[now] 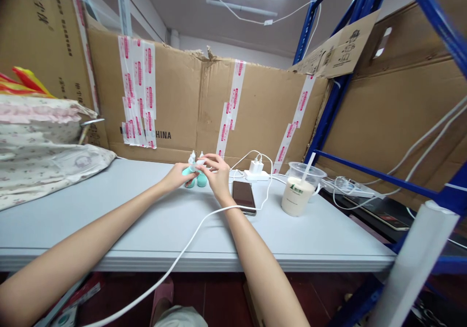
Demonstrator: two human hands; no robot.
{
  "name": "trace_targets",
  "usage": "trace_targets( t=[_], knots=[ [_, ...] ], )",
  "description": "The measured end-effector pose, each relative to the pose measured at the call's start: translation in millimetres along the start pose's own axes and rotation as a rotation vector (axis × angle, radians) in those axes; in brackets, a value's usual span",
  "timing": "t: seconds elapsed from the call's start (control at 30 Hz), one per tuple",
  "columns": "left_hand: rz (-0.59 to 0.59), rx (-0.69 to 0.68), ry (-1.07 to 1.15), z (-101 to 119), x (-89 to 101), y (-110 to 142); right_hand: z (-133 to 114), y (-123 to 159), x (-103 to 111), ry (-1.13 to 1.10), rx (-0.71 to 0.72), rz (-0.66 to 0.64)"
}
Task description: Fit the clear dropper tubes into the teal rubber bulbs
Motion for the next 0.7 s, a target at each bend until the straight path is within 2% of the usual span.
trace_targets(
  t=[0.13, 0.27, 0.33, 0.4, 0.5, 0.57, 0.7],
  knots=[
    [0.019, -0.019, -0.003, -1, -1.4, 0, -5, 5, 0, 0.029, 0.033, 0.059],
    [0.004, 0.007, 0.042, -1, -5.7, 1, -6, 7, -1, -0.040, 0.089, 0.134],
    [-0.017, 0.018, 0.051, -1, -9.0, 1, -1, 5, 0, -0.113, 0.049, 0.176],
    [0.010, 0.010, -0.004, -2, -10.2, 2, 9, -1, 2, -0.228, -0.075, 0.179],
    [0.150, -0.060, -0.240, -1, -5.7, 5, 24, -10, 6, -0.441, -0.308, 0.082],
    [0.216, -0.168, -0.428, 1, -1.6, 7, 29, -13, 9, -0.540, -0.391, -0.010],
    [0.143, -0.430, -0.628, 7, 1.2, 12, 24, -9, 7, -0.607, -0.392, -0.175]
  ],
)
Point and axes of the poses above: each hand's wrist, its own y-axis away from the middle knuckle, its own x-axis out of the back of the hand, z = x × y, the point moved 2 cm from there along -y, towards the middle knuckle, and after that the axes turned 3 degrees about -x, right-handed, at the moved point
